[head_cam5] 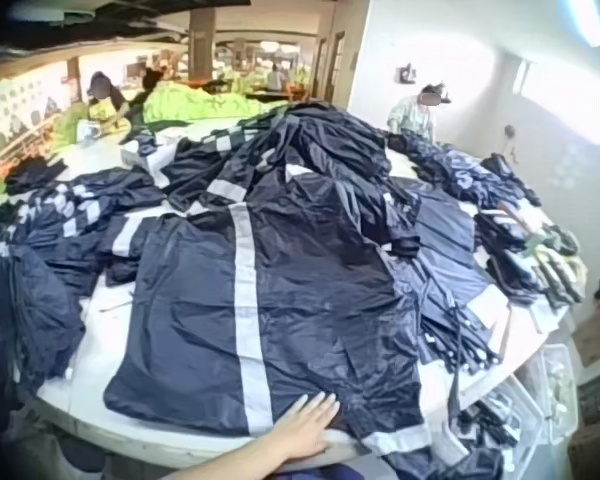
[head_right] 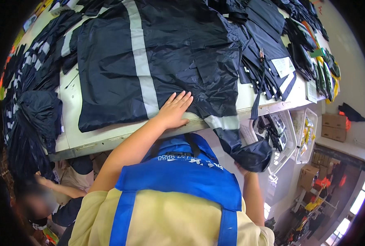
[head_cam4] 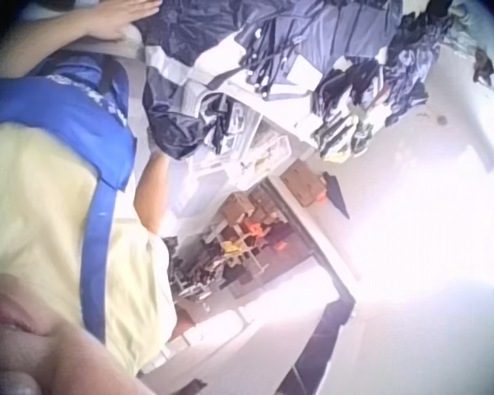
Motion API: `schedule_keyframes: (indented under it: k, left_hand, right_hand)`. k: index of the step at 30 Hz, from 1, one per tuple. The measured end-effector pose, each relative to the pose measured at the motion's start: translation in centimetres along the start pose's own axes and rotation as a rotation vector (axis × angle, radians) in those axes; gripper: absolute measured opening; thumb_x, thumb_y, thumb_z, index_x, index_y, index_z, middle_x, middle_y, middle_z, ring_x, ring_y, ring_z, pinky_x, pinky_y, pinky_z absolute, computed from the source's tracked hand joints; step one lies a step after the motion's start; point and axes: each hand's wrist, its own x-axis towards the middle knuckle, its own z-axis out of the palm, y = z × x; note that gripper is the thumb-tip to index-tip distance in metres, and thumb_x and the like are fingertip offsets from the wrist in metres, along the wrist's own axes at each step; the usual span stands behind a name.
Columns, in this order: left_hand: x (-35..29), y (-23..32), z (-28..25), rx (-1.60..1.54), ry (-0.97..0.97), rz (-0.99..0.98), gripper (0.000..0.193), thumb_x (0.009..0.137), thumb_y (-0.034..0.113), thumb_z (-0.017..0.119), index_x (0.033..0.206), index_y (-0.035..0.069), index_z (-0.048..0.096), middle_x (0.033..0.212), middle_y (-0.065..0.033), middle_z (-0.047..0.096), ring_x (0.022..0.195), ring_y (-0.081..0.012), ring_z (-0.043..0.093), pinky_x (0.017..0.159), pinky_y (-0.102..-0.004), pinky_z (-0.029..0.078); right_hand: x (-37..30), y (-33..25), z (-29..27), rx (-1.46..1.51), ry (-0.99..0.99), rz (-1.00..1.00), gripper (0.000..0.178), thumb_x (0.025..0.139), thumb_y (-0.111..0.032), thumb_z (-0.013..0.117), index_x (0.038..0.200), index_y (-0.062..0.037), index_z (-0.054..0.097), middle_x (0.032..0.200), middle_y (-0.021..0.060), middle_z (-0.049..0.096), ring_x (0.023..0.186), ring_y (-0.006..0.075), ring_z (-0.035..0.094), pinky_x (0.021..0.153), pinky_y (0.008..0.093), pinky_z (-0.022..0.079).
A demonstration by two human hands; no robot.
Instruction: The person folds a dark blue jacket with reflective stripes on a white table. They smooth the fabric, fold the sleeves inward, fold the body in half, and then fold it again into a compact rectangle.
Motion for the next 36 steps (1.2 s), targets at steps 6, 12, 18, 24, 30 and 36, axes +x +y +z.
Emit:
schedule_keyframes:
  k: [6,12,18,24,30,36]
  left_hand:
    - [-0.1,1.3,1.2,0.088,0.112,-0.011,0.068,0.077,0.034,0.07,0.139,0.028,0.044,0.152,-0.0107,0.028,0.141,-0.0291,0.023,0.114,-0.0524,0.016]
    - [0.5,2.5,1.1,0.078,0.125,-0.09,0.056,0.076,0.035,0.072,0.13,0.027,0.055,0.145,-0.0091,0.036,0.139,-0.0293,0.026,0.112,-0.0572,0.017]
    - [0.9,2.3,0.7,0.092,0.137,-0.101,0.056,0.075,0.034,0.073,0.128,0.029,0.057,0.143,-0.0088,0.037,0.138,-0.0313,0.027,0.112,-0.0577,0.018]
    - [1.1,2.3,0.8,0.047,0.134,-0.121,0.06,0.074,0.031,0.074,0.131,0.031,0.054,0.144,-0.0077,0.036,0.139,-0.031,0.026,0.113,-0.0559,0.016]
    - [0.8,2.6,-0.1,-0.254,0.271,-0.111,0.048,0.075,0.014,0.07,0.122,0.019,0.059,0.133,-0.0094,0.047,0.127,-0.0318,0.04,0.107,-0.0469,0.031]
    - [-0.4,8.9,-2.8,-0.936,0.18,-0.358,0.016,0.085,0.01,0.066,0.097,0.0,0.062,0.088,-0.0108,0.064,0.073,-0.0147,0.063,0.064,-0.0261,0.051]
  right_hand:
    - [-2.3,4.1,4.0,0.602,0.109,0.069,0.027,0.091,-0.038,0.054,0.102,-0.0139,0.06,0.07,0.0015,0.058,0.058,0.0128,0.051,0.05,0.0246,0.046]
    - [-3.3,2.4,6.4,0.513,0.15,0.034,0.023,0.092,-0.029,0.057,0.098,-0.0069,0.059,0.075,0.003,0.06,0.063,0.0114,0.054,0.054,0.0222,0.048]
    - [-3.9,-3.3,17.9,-1.404,0.178,-0.204,0.024,0.084,-0.027,0.069,0.093,-0.0048,0.066,0.087,0.0124,0.065,0.081,0.0122,0.06,0.067,0.0331,0.049]
    - [8.2,-3.3,25.4,-1.672,0.086,-0.866,0.022,0.082,-0.02,0.068,0.093,-0.0002,0.065,0.078,0.0148,0.066,0.072,0.0319,0.063,0.069,0.0334,0.049]
    - [9.8,-6.3,23.2,-0.978,-0.163,-0.209,0.019,0.095,-0.017,0.055,0.091,-0.0007,0.063,0.077,-0.0059,0.054,0.074,0.0035,0.046,0.067,0.0199,0.038]
    - [7.6,-7.6,25.4,-0.697,-0.214,-0.122,0.017,0.097,-0.017,0.054,0.094,-0.0027,0.062,0.081,-0.0053,0.056,0.075,0.0031,0.048,0.069,0.019,0.039]
